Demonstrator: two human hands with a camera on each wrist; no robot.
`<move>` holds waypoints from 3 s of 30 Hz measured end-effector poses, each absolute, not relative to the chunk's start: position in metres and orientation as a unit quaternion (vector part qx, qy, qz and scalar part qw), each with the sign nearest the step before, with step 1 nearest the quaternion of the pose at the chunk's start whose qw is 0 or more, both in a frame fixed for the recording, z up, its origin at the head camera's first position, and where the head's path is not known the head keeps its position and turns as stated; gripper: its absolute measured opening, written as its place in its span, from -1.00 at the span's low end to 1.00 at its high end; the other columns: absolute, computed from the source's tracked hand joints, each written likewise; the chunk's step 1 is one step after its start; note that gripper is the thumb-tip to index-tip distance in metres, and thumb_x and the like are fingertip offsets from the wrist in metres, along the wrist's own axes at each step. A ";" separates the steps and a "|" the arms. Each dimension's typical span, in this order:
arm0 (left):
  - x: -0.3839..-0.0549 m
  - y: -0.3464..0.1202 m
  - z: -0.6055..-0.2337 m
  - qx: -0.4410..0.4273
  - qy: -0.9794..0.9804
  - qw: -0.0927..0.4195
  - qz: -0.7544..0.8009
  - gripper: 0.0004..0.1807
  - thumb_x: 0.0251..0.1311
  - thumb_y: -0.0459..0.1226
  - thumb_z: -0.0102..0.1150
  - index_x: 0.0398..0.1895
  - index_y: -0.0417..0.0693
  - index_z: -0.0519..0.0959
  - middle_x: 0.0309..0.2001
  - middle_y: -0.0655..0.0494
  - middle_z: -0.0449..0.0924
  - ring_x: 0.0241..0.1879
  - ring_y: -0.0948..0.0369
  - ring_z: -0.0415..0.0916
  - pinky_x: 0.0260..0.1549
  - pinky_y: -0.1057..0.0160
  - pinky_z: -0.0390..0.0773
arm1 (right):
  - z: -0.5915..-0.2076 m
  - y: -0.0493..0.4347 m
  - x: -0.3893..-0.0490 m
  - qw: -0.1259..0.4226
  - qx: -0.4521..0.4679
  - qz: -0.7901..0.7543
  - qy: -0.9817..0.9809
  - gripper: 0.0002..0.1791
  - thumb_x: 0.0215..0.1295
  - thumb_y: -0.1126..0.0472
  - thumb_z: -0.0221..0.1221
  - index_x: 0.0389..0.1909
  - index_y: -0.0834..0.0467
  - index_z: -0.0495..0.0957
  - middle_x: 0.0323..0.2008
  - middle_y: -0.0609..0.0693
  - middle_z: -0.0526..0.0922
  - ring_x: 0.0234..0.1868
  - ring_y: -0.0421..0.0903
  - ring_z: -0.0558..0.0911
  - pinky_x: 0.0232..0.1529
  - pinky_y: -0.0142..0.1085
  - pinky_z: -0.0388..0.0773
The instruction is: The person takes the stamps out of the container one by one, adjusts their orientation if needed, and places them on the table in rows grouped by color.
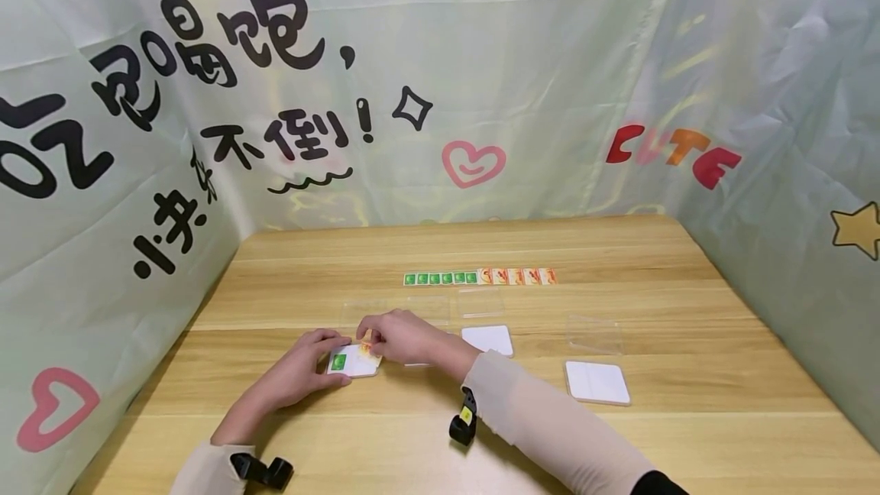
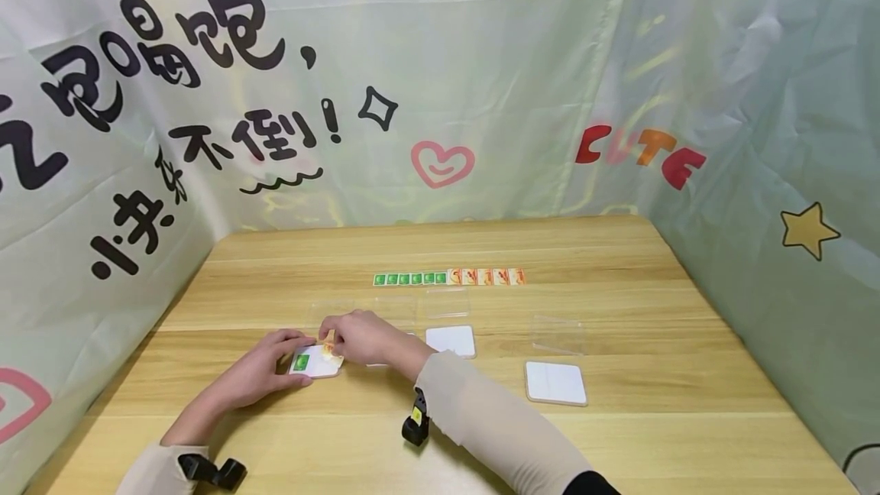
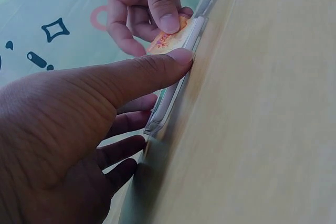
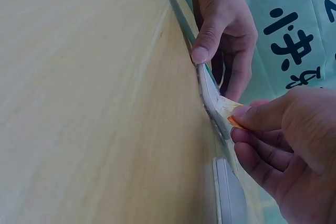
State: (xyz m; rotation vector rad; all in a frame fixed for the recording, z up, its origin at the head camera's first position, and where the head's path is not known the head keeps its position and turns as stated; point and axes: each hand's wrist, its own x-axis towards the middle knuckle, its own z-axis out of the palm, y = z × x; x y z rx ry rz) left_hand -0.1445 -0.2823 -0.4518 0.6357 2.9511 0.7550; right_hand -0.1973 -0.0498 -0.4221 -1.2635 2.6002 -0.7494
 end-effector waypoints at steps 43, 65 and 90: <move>-0.143 -0.282 -0.451 0.204 0.949 0.011 0.239 -0.29 0.03 0.05 0.44 0.21 -0.12 0.54 0.19 -0.12 0.42 0.20 -0.10 0.32 0.15 -0.17 0.33 | -0.404 0.010 -0.210 0.013 -0.360 -0.328 0.873 -0.82 0.39 0.24 0.19 -0.03 0.09 0.59 -0.30 -0.16 0.63 -0.29 -0.27 0.61 -0.27 -0.39 0.53; -0.142 -0.280 -0.449 0.202 0.949 0.014 0.243 -0.30 0.02 0.02 0.46 0.21 -0.12 0.54 0.20 -0.11 0.42 0.21 -0.10 0.32 0.15 -0.16 0.33 | -0.396 0.059 -0.222 -0.011 -0.304 -0.363 0.881 -0.84 0.39 0.23 0.19 -0.06 0.10 0.59 -0.34 -0.16 0.60 -0.42 -0.25 0.56 -0.41 -0.36 0.51; -0.142 -0.281 -0.452 0.200 0.949 0.013 0.243 -0.29 0.02 0.06 0.44 0.21 -0.09 0.54 0.20 -0.10 0.41 0.21 -0.09 0.32 0.14 -0.15 0.34 | -0.392 0.135 -0.241 -0.019 -0.227 -0.391 0.892 -0.83 0.37 0.29 0.19 -0.05 0.18 0.58 -0.31 0.00 0.60 -0.34 0.07 0.66 -0.43 -0.25 0.51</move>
